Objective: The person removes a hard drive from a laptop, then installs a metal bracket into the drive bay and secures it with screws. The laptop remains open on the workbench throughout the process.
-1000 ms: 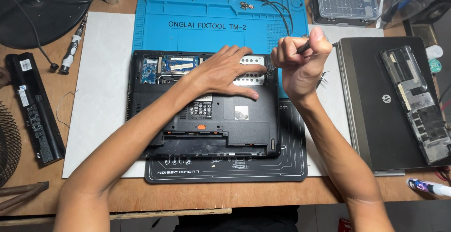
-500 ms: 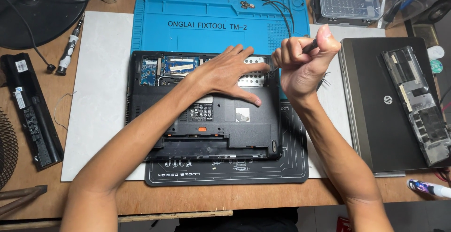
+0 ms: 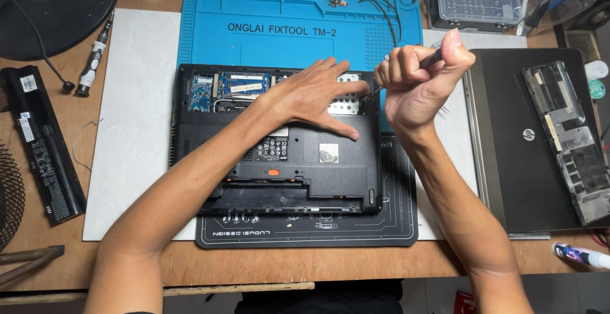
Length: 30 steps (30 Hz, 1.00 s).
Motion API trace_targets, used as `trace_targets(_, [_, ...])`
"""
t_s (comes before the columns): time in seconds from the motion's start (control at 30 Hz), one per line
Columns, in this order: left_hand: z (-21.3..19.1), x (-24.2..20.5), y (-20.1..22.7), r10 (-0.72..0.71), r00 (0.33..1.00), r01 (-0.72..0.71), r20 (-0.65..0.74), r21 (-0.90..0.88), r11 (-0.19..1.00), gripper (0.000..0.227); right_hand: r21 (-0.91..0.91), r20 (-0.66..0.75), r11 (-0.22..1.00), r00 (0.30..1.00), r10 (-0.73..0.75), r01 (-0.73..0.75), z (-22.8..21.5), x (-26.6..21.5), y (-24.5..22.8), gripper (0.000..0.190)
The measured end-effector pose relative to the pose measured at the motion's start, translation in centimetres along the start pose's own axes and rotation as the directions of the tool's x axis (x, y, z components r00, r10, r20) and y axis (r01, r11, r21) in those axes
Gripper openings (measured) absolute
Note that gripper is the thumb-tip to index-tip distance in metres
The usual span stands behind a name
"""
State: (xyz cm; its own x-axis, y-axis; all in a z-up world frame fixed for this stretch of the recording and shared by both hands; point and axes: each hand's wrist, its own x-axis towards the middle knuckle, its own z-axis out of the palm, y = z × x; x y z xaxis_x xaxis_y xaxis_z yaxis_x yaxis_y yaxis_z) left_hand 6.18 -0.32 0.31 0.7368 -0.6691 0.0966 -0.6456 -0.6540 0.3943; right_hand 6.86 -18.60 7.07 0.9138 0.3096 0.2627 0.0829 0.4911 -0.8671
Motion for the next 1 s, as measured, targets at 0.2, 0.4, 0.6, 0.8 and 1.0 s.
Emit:
trace_targets(0.2, [-0.5, -0.6, 0.2, -0.039, 0.999, 0.040, 0.029, -0.050, 0.998, 0.084, -0.023, -0.032, 0.999, 0.999, 0.025, -0.026, 0.4, 0.1, -0.6, 0.057])
trace_targets(0.4, [-2.2, -2.3, 0.9, -0.261, 0.943, 0.290, 0.207, -0.124, 0.949, 0.080, -0.018, -0.111, 1.000, 0.994, -0.003, 0.001, 1.1, 0.3, -2.0, 0.060])
trace_targets(0.6, [-5.5, -4.3, 2.6, -0.323, 0.946, 0.324, 0.024, -0.112, 0.940, 0.063, 0.204, -0.046, 0.978, 0.997, 0.058, -0.048, 1.8, 0.0, -4.2, 0.067])
trace_targets(0.8, [-7.7, -4.3, 7.6, -0.223, 0.957, 0.171, -0.184, -0.261, 0.950, 0.039, 0.282, -0.040, 0.958, 0.998, 0.057, -0.044, 1.7, -0.5, -4.3, 0.066])
trace_targets(1.0, [-6.4, -4.1, 8.3, -0.203, 0.936, 0.116, -0.288, -0.293, 0.949, 0.009, 0.360, -0.120, 0.932, 0.989, 0.092, -0.043, 1.2, -0.8, -4.1, 0.064])
